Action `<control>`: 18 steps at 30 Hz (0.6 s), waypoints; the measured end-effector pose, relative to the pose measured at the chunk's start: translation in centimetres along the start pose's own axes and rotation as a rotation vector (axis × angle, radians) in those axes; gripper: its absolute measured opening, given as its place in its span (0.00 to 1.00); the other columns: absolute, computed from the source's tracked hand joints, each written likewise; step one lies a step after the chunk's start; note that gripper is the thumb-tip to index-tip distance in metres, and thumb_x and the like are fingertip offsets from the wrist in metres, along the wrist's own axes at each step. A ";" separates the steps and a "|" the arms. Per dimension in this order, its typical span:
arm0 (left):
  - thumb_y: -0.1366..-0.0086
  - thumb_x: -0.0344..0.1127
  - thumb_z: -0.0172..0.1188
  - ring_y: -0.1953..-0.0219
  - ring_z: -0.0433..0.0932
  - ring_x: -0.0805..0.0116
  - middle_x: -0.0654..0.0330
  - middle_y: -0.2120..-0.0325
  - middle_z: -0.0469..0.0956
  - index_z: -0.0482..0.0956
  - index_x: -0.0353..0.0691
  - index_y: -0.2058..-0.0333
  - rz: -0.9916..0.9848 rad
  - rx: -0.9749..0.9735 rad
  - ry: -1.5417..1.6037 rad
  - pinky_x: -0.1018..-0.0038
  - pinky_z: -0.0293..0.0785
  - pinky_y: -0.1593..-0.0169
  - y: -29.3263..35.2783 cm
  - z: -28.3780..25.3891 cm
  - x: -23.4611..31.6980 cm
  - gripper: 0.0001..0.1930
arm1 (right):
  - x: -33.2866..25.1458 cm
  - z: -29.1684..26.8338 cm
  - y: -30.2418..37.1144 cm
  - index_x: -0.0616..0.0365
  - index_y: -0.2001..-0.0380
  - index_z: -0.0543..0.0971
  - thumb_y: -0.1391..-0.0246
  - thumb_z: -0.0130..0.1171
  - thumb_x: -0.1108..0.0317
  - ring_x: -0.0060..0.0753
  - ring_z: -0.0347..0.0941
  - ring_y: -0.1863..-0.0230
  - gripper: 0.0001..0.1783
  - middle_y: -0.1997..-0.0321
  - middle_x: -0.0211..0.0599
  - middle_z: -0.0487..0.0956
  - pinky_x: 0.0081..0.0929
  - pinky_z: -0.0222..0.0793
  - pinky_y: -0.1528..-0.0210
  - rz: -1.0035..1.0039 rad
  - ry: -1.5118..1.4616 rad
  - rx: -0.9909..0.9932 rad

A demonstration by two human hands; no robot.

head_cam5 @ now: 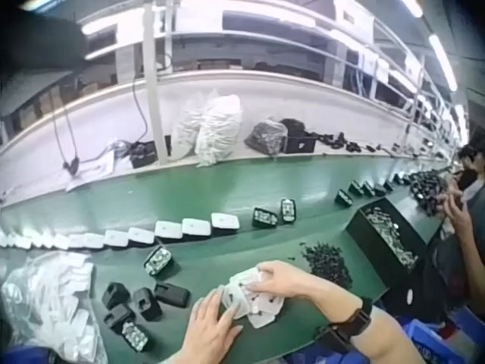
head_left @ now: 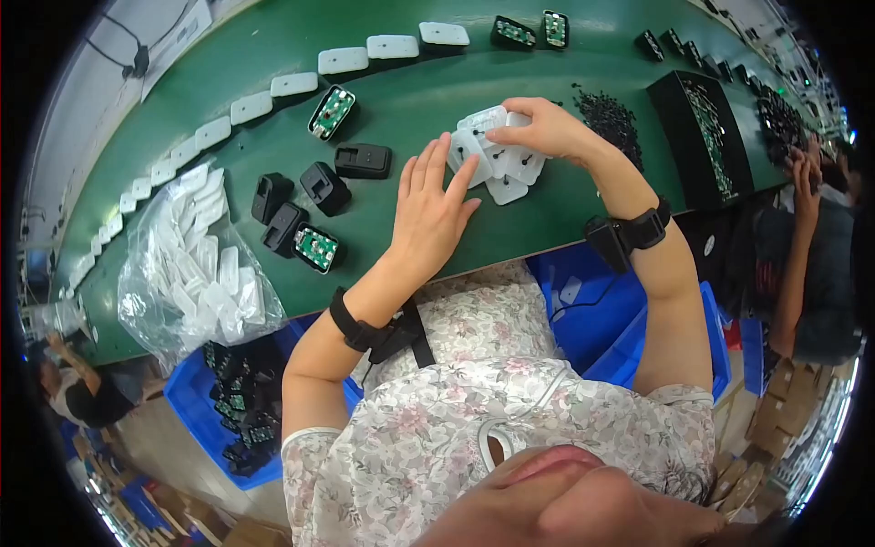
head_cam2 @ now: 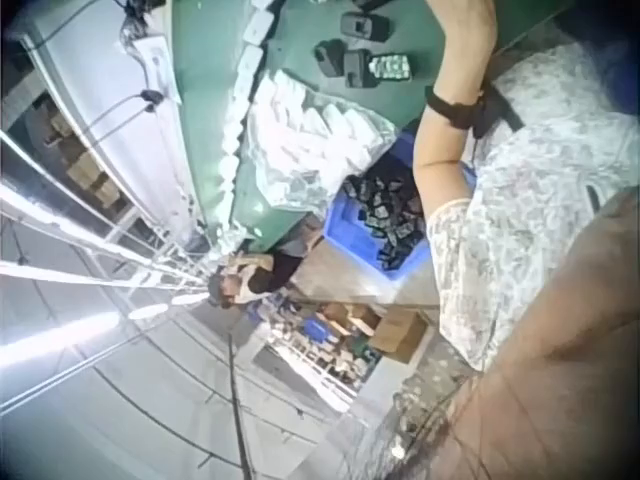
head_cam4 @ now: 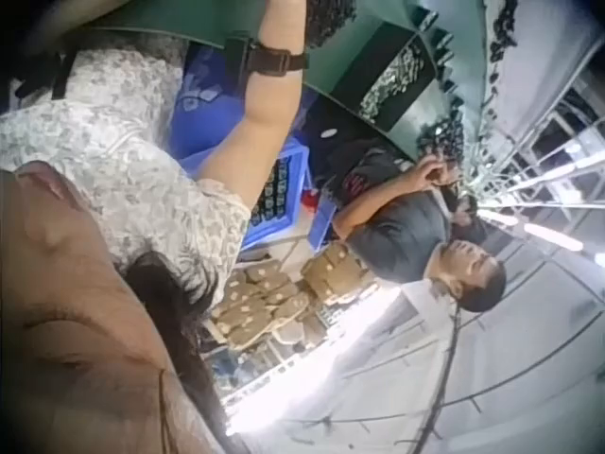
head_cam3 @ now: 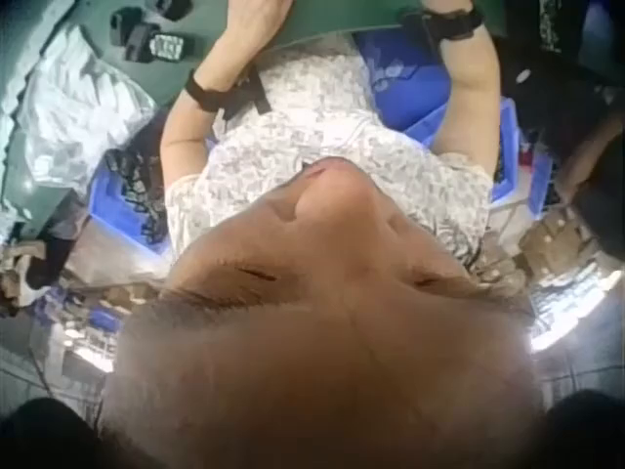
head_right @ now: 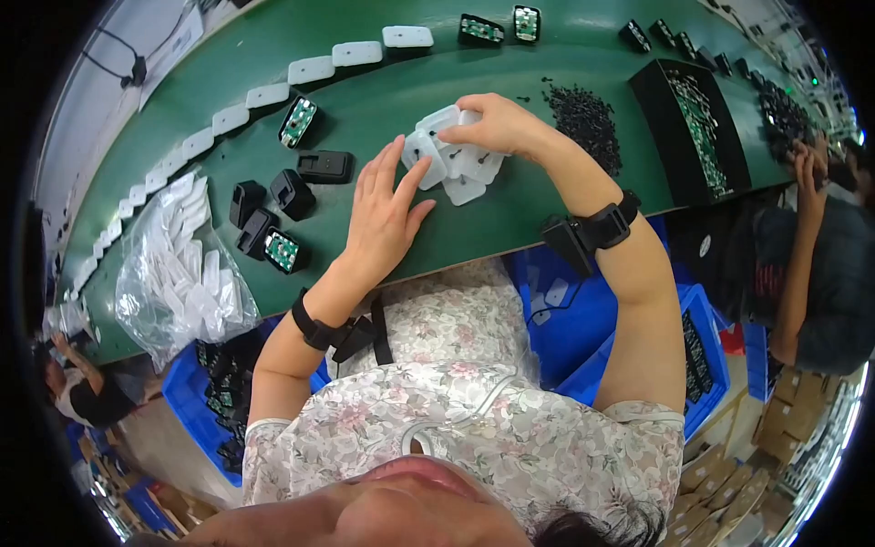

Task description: The person assembles electronic devices by fitting a circuit board into a black housing and pressing a white cover onto the assembly. They then place the completed unit on the workbench and retrieve more components from a blue bin.

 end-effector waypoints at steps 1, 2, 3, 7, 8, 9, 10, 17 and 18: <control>0.45 0.36 0.65 0.38 0.60 0.47 0.44 0.40 0.60 0.70 0.44 0.46 -0.004 -0.002 -0.008 0.53 0.55 0.37 0.0 0.2 0.2 0.27 | 0.1 -0.5 -0.1 0.55 0.56 0.78 0.50 0.67 0.54 0.29 0.75 0.60 0.22 0.57 0.38 0.79 0.27 0.71 0.58 -0.027 0.079 0.029; 0.46 0.36 0.65 0.39 0.61 0.47 0.44 0.41 0.61 0.71 0.43 0.47 -0.008 -0.005 -0.016 0.53 0.55 0.37 0.1 0.5 0.5 0.26 | 0.1 -0.9 -0.1 0.57 0.57 0.78 0.50 0.67 0.53 0.27 0.75 0.62 0.22 0.58 0.37 0.78 0.26 0.71 0.59 -0.056 0.158 0.058; 0.46 0.36 0.65 0.39 0.61 0.47 0.44 0.41 0.61 0.71 0.43 0.47 -0.016 0.000 -0.020 0.53 0.55 0.37 -0.1 0.4 -0.1 0.26 | 0.3 -0.8 -0.5 0.57 0.57 0.78 0.50 0.67 0.53 0.27 0.75 0.62 0.22 0.58 0.37 0.78 0.26 0.71 0.59 -0.061 0.163 0.051; 0.46 0.39 0.65 0.39 0.62 0.51 0.47 0.44 0.65 0.73 0.45 0.50 0.027 -0.033 -0.126 0.55 0.57 0.38 0.1 0.3 -0.7 0.24 | 0.4 -3.1 0.0 0.52 0.55 0.77 0.55 0.66 0.43 0.39 0.76 0.57 0.29 0.55 0.43 0.78 0.32 0.71 0.54 -0.117 0.323 0.243; 0.46 0.40 0.65 0.39 0.63 0.52 0.48 0.44 0.66 0.74 0.46 0.51 0.042 -0.043 -0.160 0.55 0.57 0.38 0.3 0.3 -0.5 0.23 | 0.5 -3.7 0.5 0.50 0.55 0.77 0.55 0.66 0.43 0.40 0.76 0.56 0.29 0.53 0.41 0.77 0.32 0.70 0.53 -0.109 0.412 0.296; 0.46 0.40 0.65 0.39 0.63 0.52 0.48 0.44 0.66 0.74 0.46 0.51 0.039 -0.043 -0.159 0.55 0.57 0.38 0.4 0.0 -0.6 0.23 | 0.6 -3.8 0.9 0.50 0.55 0.77 0.55 0.66 0.43 0.40 0.76 0.56 0.29 0.53 0.41 0.77 0.32 0.70 0.53 -0.109 0.413 0.292; 0.45 0.40 0.65 0.40 0.63 0.54 0.50 0.45 0.67 0.74 0.47 0.51 0.043 -0.066 -0.193 0.55 0.57 0.38 0.6 -0.1 -0.7 0.22 | 0.3 -4.3 1.8 0.51 0.54 0.77 0.53 0.65 0.47 0.38 0.75 0.56 0.26 0.54 0.40 0.76 0.32 0.70 0.53 -0.120 0.464 0.353; 0.48 0.38 0.66 0.45 0.67 0.56 0.52 0.50 0.70 0.75 0.46 0.53 0.047 -0.107 -0.226 0.54 0.60 0.40 1.7 -2.0 -0.5 0.21 | -0.2 -5.2 6.0 0.44 0.51 0.76 0.50 0.62 0.49 0.40 0.75 0.56 0.24 0.55 0.33 0.75 0.34 0.71 0.53 -0.070 0.675 0.487; 0.48 0.38 0.66 0.45 0.67 0.55 0.53 0.50 0.70 0.75 0.45 0.54 0.049 -0.068 -0.201 0.55 0.61 0.41 1.2 -2.4 -0.2 0.21 | -0.2 -5.3 6.0 0.44 0.51 0.76 0.50 0.62 0.49 0.40 0.75 0.56 0.24 0.55 0.33 0.75 0.34 0.71 0.53 -0.073 0.675 0.486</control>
Point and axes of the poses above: each hand's wrist, its own y-axis away from the middle knuckle, its own z-axis out of the palm, x = y × z, the point moved 10 cm from there along -y, towards the middle knuckle
